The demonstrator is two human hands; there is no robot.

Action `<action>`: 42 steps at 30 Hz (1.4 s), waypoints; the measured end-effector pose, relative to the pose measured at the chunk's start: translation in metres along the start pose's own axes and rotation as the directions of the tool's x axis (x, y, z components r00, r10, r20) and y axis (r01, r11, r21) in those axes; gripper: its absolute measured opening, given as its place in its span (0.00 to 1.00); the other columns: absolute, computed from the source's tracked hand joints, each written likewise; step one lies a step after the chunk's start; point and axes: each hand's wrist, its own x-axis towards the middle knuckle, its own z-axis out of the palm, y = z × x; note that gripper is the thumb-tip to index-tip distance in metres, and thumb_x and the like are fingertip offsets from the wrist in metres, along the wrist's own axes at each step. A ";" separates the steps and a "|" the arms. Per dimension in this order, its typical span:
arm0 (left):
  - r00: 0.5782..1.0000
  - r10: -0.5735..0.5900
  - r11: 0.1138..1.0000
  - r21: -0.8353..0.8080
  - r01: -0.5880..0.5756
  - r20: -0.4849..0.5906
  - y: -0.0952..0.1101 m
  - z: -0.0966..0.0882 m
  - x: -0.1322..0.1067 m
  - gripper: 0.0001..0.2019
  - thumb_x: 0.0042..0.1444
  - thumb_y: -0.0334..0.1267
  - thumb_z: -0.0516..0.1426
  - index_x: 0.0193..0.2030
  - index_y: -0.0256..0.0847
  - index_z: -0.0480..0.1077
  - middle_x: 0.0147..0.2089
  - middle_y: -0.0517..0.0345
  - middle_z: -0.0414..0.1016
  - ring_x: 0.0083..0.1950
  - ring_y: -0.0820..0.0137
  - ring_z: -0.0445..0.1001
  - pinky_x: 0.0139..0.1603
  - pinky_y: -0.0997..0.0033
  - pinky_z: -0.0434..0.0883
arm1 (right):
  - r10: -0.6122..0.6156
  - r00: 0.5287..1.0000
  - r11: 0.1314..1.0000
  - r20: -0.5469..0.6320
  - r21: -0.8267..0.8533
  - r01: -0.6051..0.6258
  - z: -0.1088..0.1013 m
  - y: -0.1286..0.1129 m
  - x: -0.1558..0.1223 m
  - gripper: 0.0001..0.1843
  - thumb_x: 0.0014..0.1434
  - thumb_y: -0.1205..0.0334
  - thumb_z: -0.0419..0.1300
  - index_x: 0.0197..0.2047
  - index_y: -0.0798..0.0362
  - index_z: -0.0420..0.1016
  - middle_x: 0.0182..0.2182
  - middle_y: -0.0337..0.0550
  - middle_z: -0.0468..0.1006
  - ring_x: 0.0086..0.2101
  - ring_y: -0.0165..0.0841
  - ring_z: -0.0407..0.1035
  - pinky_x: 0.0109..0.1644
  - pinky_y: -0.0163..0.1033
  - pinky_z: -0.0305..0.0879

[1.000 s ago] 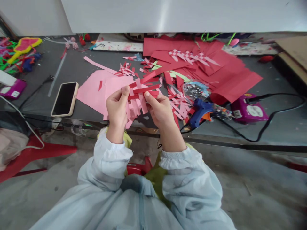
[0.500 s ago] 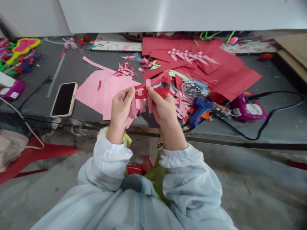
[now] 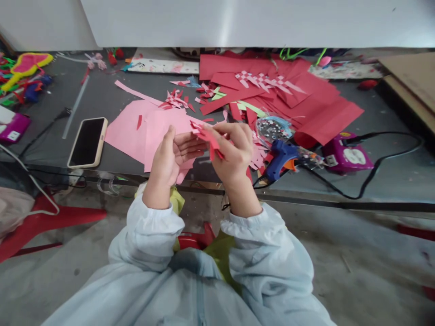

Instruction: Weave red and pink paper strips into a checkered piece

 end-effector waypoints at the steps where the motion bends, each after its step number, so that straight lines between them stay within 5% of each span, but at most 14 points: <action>1: 1.000 -0.015 1.000 -0.020 0.015 0.001 0.001 -0.002 0.000 0.30 0.65 0.62 0.48 0.34 0.39 0.78 0.33 0.51 0.81 0.36 0.66 0.82 0.37 0.68 0.79 | -0.060 0.998 0.998 0.016 -0.013 0.060 0.000 0.000 -0.002 0.15 0.68 0.64 0.55 0.48 0.44 0.82 0.37 0.45 0.82 0.38 0.35 0.72 0.45 0.44 0.70; 5: 0.998 -0.060 0.996 -0.059 0.059 -0.007 0.004 -0.008 0.000 0.24 0.65 0.57 0.52 0.31 0.39 0.76 0.28 0.53 0.79 0.33 0.67 0.81 0.34 0.70 0.79 | -0.156 0.981 0.987 0.119 -0.017 0.159 0.002 0.000 -0.009 0.16 0.68 0.67 0.55 0.51 0.43 0.80 0.41 0.44 0.83 0.42 0.36 0.71 0.48 0.44 0.69; 9: 0.997 0.051 0.997 -0.060 -0.054 -0.057 0.004 -0.012 -0.002 0.13 0.62 0.44 0.61 0.30 0.39 0.75 0.26 0.59 0.76 0.28 0.73 0.78 0.30 0.76 0.76 | -0.170 0.953 0.981 0.251 -0.043 0.187 0.002 -0.003 -0.013 0.17 0.69 0.66 0.54 0.54 0.40 0.78 0.45 0.43 0.82 0.45 0.35 0.71 0.50 0.45 0.66; 13: 0.999 0.032 0.999 -0.024 -0.031 0.022 0.005 -0.014 -0.002 0.08 0.58 0.32 0.62 0.27 0.38 0.76 0.24 0.61 0.74 0.25 0.76 0.75 0.29 0.79 0.74 | -0.244 0.931 0.962 0.271 -0.053 0.268 0.002 -0.006 -0.013 0.17 0.68 0.66 0.54 0.55 0.45 0.77 0.47 0.44 0.83 0.47 0.36 0.72 0.52 0.44 0.64; 17: 0.997 0.061 0.998 0.001 -0.061 -0.047 0.007 -0.018 -0.001 0.06 0.57 0.31 0.62 0.29 0.38 0.77 0.24 0.60 0.75 0.24 0.75 0.73 0.28 0.77 0.74 | -0.293 0.886 0.955 0.360 0.069 0.288 -0.002 -0.006 -0.013 0.21 0.67 0.50 0.57 0.59 0.48 0.74 0.54 0.47 0.81 0.53 0.42 0.70 0.57 0.49 0.62; 20: 0.989 0.101 0.995 0.028 -0.098 -0.106 0.008 -0.020 0.000 0.05 0.55 0.30 0.63 0.29 0.38 0.78 0.25 0.61 0.76 0.26 0.75 0.75 0.31 0.77 0.75 | -0.257 0.893 0.963 0.371 0.175 0.204 -0.007 -0.005 -0.011 0.27 0.65 0.42 0.55 0.59 0.50 0.73 0.54 0.50 0.80 0.55 0.44 0.69 0.59 0.51 0.63; 24: 0.986 0.090 0.996 0.014 -0.089 -0.142 0.007 -0.021 0.002 0.05 0.55 0.29 0.63 0.29 0.38 0.78 0.26 0.61 0.76 0.26 0.74 0.75 0.31 0.74 0.76 | -0.059 0.968 0.977 0.245 0.211 0.006 -0.014 0.000 -0.003 0.17 0.68 0.51 0.54 0.50 0.49 0.79 0.44 0.48 0.83 0.47 0.40 0.73 0.54 0.50 0.68; 28: 0.986 0.108 0.993 0.060 -0.102 -0.123 0.004 -0.023 0.003 0.05 0.54 0.29 0.62 0.29 0.39 0.78 0.27 0.61 0.77 0.27 0.74 0.76 0.28 0.76 0.74 | 0.153 0.968 0.953 0.199 0.231 -0.198 -0.015 0.008 0.001 0.15 0.68 0.55 0.56 0.36 0.50 0.81 0.34 0.45 0.83 0.37 0.36 0.75 0.46 0.45 0.69; 36: 0.977 0.188 0.975 0.138 -0.175 -0.095 0.000 -0.024 0.006 0.03 0.55 0.33 0.63 0.30 0.40 0.77 0.29 0.62 0.76 0.28 0.75 0.75 0.29 0.77 0.73 | 0.280 0.843 0.807 0.458 0.363 -0.466 -0.021 0.005 0.003 0.17 0.62 0.50 0.62 0.27 0.52 0.78 0.25 0.41 0.78 0.29 0.30 0.67 0.33 0.38 0.60; 42: 0.976 0.161 0.984 0.099 -0.148 -0.147 0.002 -0.020 0.006 0.03 0.57 0.32 0.62 0.32 0.40 0.76 0.30 0.62 0.75 0.27 0.75 0.75 0.28 0.77 0.73 | 0.306 0.681 0.701 0.665 0.327 -0.634 -0.025 0.002 0.006 0.13 0.54 0.52 0.69 0.30 0.54 0.80 0.24 0.37 0.74 0.24 0.25 0.58 0.28 0.36 0.52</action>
